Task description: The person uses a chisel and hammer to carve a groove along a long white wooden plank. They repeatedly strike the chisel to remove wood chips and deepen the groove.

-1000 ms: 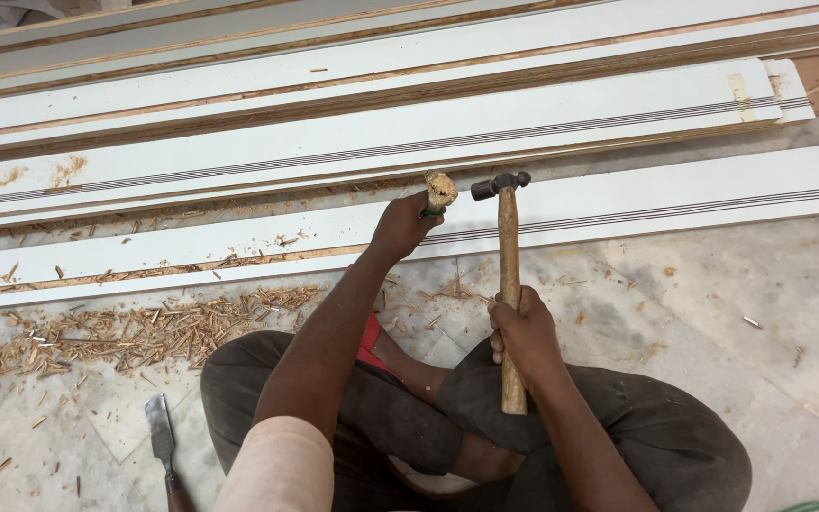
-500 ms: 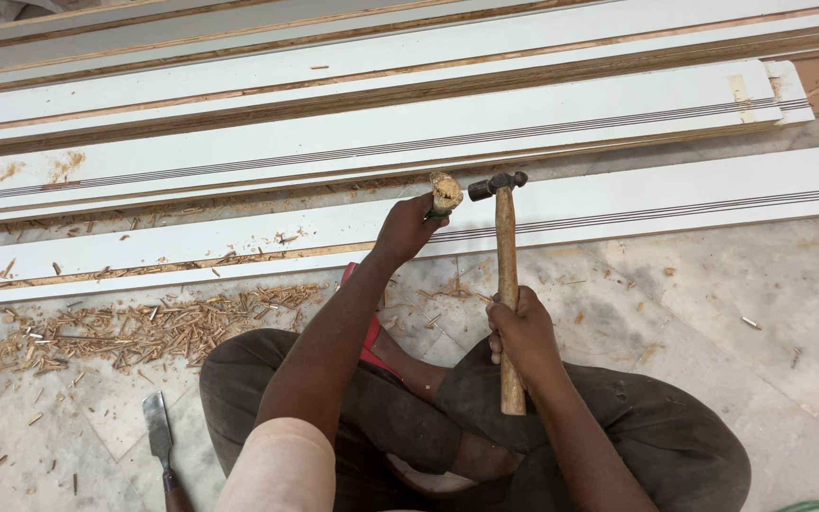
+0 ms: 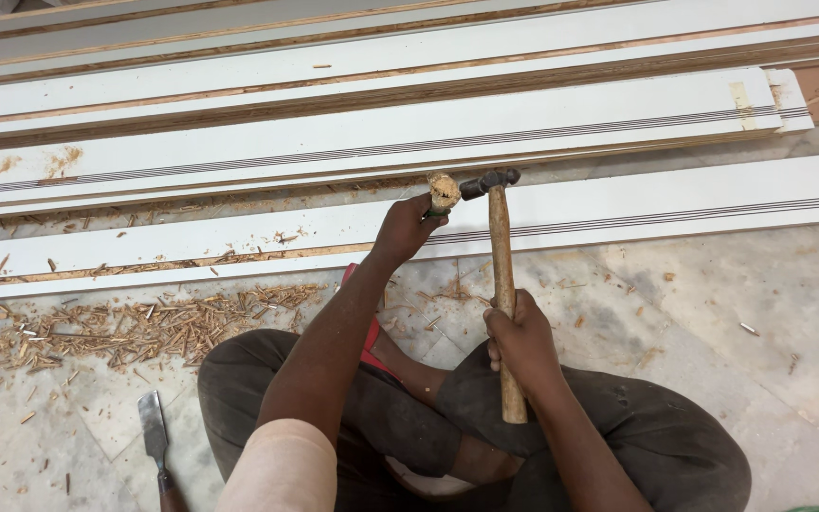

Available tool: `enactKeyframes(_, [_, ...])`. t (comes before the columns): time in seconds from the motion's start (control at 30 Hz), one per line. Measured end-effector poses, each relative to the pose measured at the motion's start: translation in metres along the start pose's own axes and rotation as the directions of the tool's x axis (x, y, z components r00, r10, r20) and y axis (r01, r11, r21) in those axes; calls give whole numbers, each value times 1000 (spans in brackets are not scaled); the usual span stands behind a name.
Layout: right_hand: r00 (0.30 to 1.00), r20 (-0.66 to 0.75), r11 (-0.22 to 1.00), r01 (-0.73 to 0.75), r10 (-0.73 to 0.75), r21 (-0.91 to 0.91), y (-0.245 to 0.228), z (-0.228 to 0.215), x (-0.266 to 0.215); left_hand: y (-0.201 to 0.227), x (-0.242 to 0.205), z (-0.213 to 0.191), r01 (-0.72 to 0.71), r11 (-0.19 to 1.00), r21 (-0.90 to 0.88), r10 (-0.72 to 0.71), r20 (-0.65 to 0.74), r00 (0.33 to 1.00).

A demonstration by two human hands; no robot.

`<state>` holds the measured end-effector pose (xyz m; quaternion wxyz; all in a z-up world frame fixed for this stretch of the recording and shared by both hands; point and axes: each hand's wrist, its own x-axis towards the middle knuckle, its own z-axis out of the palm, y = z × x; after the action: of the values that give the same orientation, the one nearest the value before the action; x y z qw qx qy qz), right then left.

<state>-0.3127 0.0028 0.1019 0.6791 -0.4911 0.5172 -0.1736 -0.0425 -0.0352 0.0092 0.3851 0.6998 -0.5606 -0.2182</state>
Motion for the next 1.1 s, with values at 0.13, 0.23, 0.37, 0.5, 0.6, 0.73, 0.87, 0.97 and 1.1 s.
enactKeyframes(0.13, [1000,6,1000,22,-22,-19,-1,1,-2,-3,0,-2,23,1000,-21,-23,4,1000])
enactKeyframes(0.23, [1000,6,999,26,-26,-26,-3,1,-3,-5,1,-2,10,1000,-19,-10,-8,1000])
enactKeyframes(0.37, [999,11,999,43,-43,-28,-5,1,-6,-10,1,0,8,1000,-25,-9,-25,1000])
enactKeyframes(0.5, [998,4,995,57,-57,-83,-12,2,-10,-7,3,-2,68,997,-48,-69,-17,997])
enactKeyframes(0.6, [990,-4,981,137,-139,-140,-18,1,-17,-6,3,-1,65,998,-19,-65,0,998])
enactKeyframes(0.73, [969,-25,939,233,-247,-254,-25,0,-24,-6,4,0,58,998,26,-59,28,998])
enactKeyframes(0.87, [965,-31,855,216,-260,-471,-28,3,-23,-7,5,1,37,999,21,-38,44,998])
enactKeyframes(0.97, [978,-41,836,151,-203,-527,-37,2,-22,-6,4,0,22,999,27,-24,52,998])
enactKeyframes(1.1, [954,-24,824,246,-300,-511,-71,-16,-45,-2,6,-3,34,999,16,-35,53,998])
